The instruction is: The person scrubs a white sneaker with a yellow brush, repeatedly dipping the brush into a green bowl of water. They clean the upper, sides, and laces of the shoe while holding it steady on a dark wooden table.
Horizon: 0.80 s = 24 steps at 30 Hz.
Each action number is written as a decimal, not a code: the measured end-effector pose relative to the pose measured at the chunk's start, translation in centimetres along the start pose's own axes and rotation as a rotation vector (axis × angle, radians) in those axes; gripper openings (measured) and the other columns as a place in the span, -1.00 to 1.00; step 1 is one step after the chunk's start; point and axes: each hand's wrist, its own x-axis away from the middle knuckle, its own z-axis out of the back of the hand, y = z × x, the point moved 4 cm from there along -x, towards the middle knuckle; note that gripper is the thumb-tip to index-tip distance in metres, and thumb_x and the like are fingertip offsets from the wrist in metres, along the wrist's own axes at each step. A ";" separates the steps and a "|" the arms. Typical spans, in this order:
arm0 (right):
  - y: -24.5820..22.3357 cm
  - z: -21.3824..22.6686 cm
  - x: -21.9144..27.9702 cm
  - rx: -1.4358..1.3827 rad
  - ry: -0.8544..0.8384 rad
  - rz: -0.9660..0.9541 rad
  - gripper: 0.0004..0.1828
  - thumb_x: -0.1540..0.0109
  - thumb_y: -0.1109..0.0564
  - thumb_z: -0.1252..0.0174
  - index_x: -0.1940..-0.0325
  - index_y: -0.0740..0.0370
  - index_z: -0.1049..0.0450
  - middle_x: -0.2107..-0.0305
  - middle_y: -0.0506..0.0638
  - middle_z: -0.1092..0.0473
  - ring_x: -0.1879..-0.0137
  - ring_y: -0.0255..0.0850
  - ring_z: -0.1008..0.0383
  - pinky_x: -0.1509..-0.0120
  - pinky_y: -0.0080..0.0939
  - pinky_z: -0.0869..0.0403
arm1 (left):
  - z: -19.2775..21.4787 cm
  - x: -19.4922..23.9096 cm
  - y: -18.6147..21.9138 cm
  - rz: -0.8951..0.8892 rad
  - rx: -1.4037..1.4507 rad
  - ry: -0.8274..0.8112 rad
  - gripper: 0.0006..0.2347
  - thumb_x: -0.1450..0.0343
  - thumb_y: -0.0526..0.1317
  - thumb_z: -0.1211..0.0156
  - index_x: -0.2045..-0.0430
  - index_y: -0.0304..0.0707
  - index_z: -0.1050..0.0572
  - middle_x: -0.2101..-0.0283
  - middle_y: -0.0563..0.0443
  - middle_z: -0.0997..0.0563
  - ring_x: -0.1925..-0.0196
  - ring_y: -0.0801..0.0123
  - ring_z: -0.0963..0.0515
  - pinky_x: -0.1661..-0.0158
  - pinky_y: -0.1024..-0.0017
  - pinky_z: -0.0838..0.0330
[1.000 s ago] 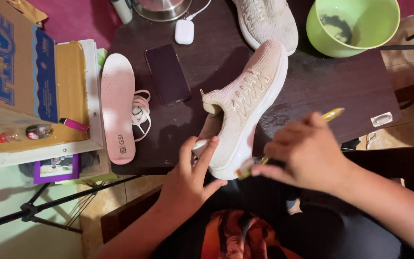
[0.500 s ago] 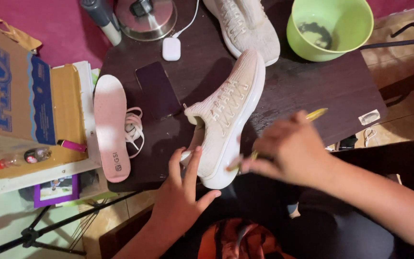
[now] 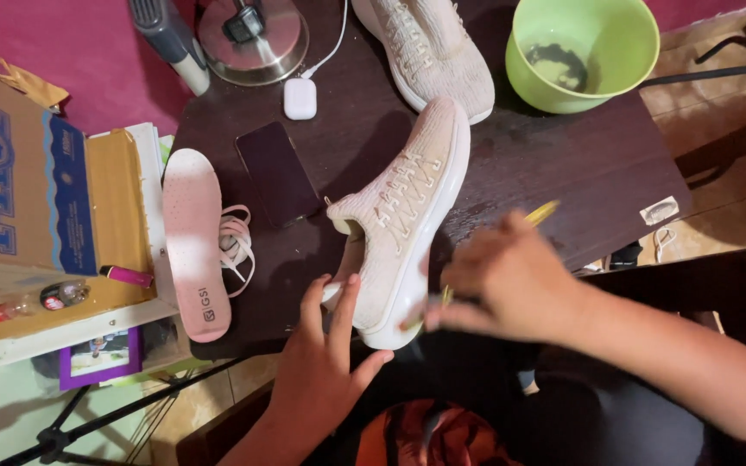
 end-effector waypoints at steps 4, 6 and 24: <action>0.6 -0.2 0.2 -0.067 -0.120 -0.011 -0.39 -0.17 -0.61 -0.02 0.53 -0.16 -0.59 0.75 -0.27 -0.28 0.51 -0.24 -0.33 0.06 -0.06 -0.21 | -0.1 0.1 -0.1 -0.002 -0.014 0.011 -0.09 -0.17 0.04 -0.61 -0.39 -0.24 -0.19 -0.34 -0.43 -0.20 -0.26 -0.24 -0.44 -0.10 0.09 -0.46; 1.8 0.8 0.5 0.258 0.169 -0.130 -0.38 -0.25 -0.54 -0.07 0.56 -0.05 -0.43 0.65 -0.20 -0.35 0.47 -0.14 -0.38 0.18 -0.02 -0.09 | -0.1 0.1 -0.2 0.009 0.002 0.016 -0.10 -0.18 0.03 -0.59 -0.39 -0.24 -0.18 -0.33 -0.42 -0.19 -0.27 -0.26 -0.42 -0.10 0.04 -0.45; -1.0 0.1 -0.2 0.015 0.040 0.169 -0.40 -0.26 -0.53 0.00 0.33 -0.05 -0.60 0.52 -0.18 -0.36 0.32 -0.12 -0.34 0.13 0.04 -0.11 | -0.4 0.1 -0.3 -0.018 -0.010 0.059 -0.15 -0.20 0.08 -0.55 -0.37 -0.17 -0.23 -0.33 -0.37 -0.23 -0.22 -0.20 -0.48 -0.03 0.07 -0.51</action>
